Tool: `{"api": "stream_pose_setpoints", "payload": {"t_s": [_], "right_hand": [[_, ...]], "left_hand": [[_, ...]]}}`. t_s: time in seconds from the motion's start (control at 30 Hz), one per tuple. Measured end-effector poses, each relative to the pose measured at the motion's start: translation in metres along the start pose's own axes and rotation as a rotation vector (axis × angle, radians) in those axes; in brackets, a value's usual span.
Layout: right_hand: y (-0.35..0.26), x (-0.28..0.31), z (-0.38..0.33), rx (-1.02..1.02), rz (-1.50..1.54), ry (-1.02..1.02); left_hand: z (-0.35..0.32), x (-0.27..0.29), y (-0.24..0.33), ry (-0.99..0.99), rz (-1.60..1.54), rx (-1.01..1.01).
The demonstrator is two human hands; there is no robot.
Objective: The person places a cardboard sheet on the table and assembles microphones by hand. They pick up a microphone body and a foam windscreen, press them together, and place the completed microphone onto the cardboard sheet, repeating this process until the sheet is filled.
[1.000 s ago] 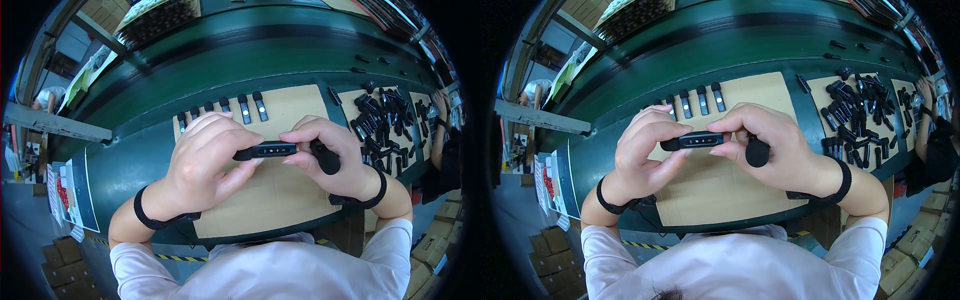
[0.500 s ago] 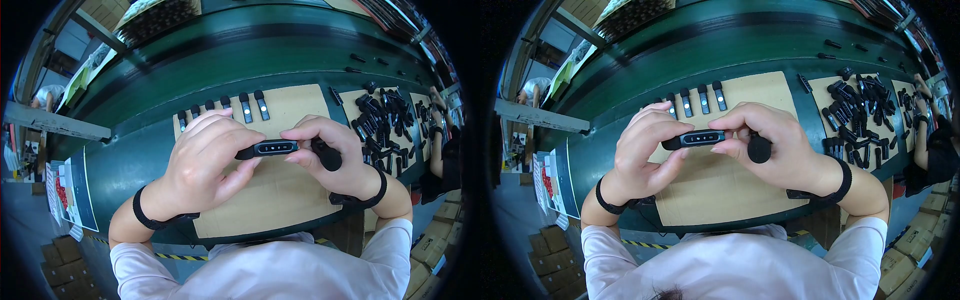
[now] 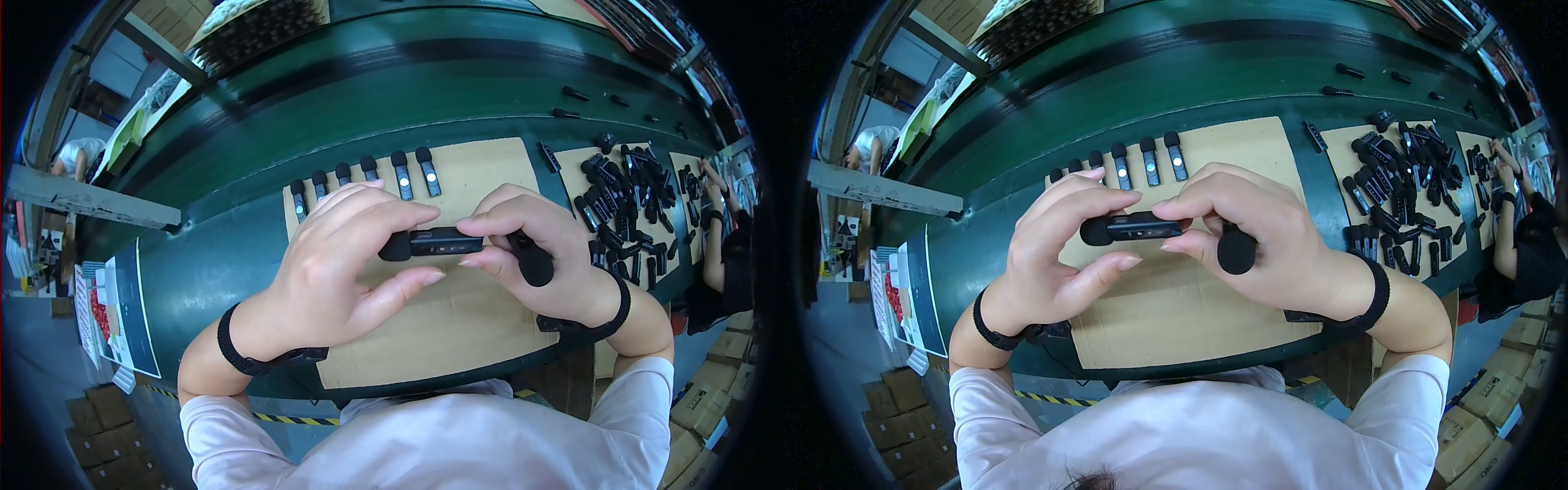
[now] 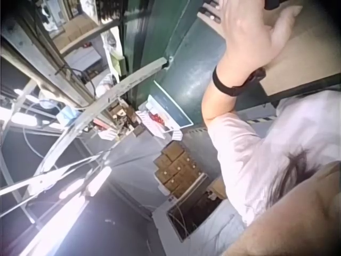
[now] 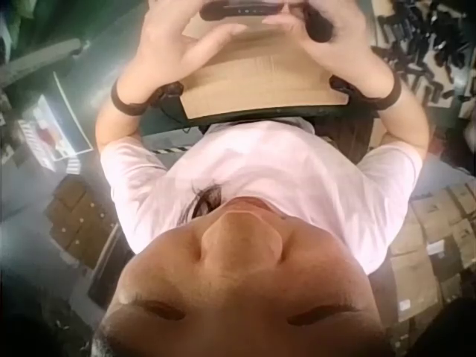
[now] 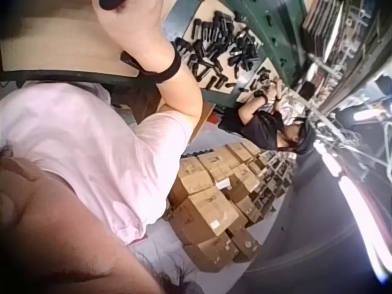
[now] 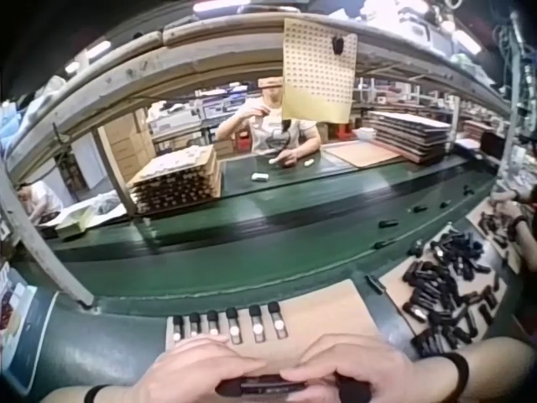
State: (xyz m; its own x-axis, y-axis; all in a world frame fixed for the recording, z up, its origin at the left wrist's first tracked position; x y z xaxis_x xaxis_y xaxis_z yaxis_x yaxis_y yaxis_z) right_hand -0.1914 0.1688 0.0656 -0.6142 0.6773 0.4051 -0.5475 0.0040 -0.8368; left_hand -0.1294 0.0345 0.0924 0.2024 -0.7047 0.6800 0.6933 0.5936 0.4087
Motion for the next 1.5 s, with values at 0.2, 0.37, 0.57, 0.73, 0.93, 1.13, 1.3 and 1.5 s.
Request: {"api": "stream_pose_setpoints", "payload": {"t_s": [0.2, 0.37, 0.57, 0.73, 0.93, 1.13, 1.3, 1.5], "right_hand": [[0.002, -0.001, 0.000, 0.000, 0.034, 0.005], [-0.006, -0.002, 0.000, 0.069, 0.001, -0.019], [-0.008, -0.007, 0.005, 0.044, 0.031, -0.083], [0.035, -0.006, 0.013, -0.417, 0.308, -0.143], [0.054, -0.026, 0.007, -0.769, 0.415, -0.347], [0.079, -0.012, 0.035, -0.527, 0.132, -0.378], [0.112, 0.014, 0.061, -0.482, -0.340, -0.267], [0.144, 0.012, 0.077, -0.485, -0.463, -0.290]], "left_hand": [[0.000, -0.004, -0.001, -0.021, -0.051, -0.035], [0.001, -0.010, -0.003, -0.022, -0.083, -0.028], [0.001, -0.015, -0.004, 0.011, -0.093, -0.020], [-0.001, -0.014, -0.002, 0.001, -0.011, -0.069], [-0.010, -0.026, 0.015, -0.057, 0.170, -0.337], [-0.016, -0.034, 0.002, -0.093, 0.252, -0.228], [-0.027, -0.038, -0.016, -0.227, 0.179, -0.038], [-0.034, -0.036, -0.023, -0.259, 0.137, 0.007]]}}
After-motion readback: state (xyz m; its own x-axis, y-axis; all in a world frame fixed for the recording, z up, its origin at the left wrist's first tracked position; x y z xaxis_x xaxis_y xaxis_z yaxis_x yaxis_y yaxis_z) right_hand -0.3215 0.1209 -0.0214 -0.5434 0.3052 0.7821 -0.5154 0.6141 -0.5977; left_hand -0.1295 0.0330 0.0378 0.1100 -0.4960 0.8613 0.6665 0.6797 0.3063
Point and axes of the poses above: each hand's wrist, its own z-axis towards the middle knuckle, its own x-axis out of the back of the hand, y = z × x, the point moved 8 cm from there along z, towards the middle knuckle, and after that the axes turned 10 degrees about -x, right-handed, at the moved point
